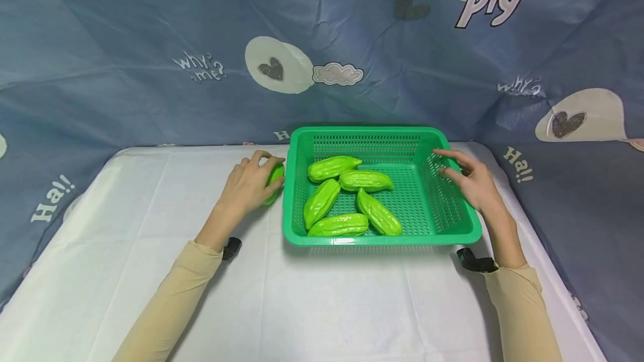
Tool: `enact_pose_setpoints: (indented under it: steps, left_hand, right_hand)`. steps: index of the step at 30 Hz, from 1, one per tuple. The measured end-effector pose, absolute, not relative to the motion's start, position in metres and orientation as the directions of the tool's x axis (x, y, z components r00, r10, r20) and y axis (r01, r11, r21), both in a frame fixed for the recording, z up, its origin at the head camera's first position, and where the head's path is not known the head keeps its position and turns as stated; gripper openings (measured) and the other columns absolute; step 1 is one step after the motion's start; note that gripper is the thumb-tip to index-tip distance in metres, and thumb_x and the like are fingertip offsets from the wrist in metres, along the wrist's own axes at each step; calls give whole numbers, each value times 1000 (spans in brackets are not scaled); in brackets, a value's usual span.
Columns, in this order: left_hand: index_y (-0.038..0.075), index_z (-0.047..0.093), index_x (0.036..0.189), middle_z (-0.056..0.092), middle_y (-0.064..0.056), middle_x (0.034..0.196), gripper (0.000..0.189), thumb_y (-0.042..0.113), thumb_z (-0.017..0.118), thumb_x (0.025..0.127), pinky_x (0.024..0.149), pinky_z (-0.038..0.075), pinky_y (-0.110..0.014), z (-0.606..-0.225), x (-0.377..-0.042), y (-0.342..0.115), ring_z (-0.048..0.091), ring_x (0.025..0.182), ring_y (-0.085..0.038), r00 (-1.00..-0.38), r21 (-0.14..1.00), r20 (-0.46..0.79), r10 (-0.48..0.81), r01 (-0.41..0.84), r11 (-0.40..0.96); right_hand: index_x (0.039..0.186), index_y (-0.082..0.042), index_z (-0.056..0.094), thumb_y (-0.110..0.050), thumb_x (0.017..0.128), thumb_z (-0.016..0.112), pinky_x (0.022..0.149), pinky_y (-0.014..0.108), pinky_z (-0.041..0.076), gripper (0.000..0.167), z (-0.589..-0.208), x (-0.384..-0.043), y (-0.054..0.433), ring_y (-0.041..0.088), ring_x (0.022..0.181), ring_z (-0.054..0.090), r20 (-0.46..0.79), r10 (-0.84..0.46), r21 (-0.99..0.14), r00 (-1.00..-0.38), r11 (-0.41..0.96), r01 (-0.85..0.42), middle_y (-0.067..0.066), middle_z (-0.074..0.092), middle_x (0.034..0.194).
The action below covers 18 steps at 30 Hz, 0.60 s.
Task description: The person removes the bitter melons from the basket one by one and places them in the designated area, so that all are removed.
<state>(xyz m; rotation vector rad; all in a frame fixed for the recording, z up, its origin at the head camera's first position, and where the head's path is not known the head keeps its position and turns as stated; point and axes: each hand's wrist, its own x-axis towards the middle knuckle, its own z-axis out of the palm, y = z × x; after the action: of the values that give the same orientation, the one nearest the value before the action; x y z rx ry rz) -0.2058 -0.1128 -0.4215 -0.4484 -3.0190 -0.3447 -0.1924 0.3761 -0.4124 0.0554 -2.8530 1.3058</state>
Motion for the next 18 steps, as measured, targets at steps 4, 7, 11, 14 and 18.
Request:
enact_pose_setpoints:
  steps: [4,7,11,14,18]
  left_hand:
    - [20,64,149,56,-17,156,48,41,67,106,102,53,-59,-415,-202,-116,62,123,-50,-945,214,110,309,326,921]
    - [20,64,149,55,-16,159,51,43,69,104,108,49,-63,-410,-199,-119,56,134,-52,-939,212,94,329,342,915]
    - [22,60,153,50,-15,164,62,49,75,99,114,44,-65,-405,-197,-125,49,143,-53,-937,206,41,347,348,914]
    - [25,56,156,46,-14,168,74,54,81,93,116,42,-66,-401,-196,-128,46,147,-54,-931,209,-6,364,355,911]
    - [28,53,158,42,-14,171,85,53,89,85,115,42,-67,-397,-193,-131,45,148,-55,-921,240,-55,385,362,901]
  right_hand:
    - [158,-21,56,-34,110,62,128,77,21,50,-412,-192,376,55,161,28,20,-34,-756,-999,653,-37,20,40,172]
    - [158,-23,56,-34,110,62,128,77,21,50,-413,-191,377,57,159,29,29,-33,-756,-999,653,-43,20,39,173]
    - [158,-23,56,-33,110,62,128,77,20,49,-413,-191,377,56,160,28,32,-32,-761,-999,647,-45,20,39,173]
    - [158,-21,56,-33,110,62,129,76,20,50,-413,-191,377,55,160,28,31,-35,-763,-999,645,-46,20,39,173]
    - [157,-19,57,-33,110,62,129,75,21,50,-412,-191,376,54,160,30,28,-36,-756,-999,653,-44,21,41,172]
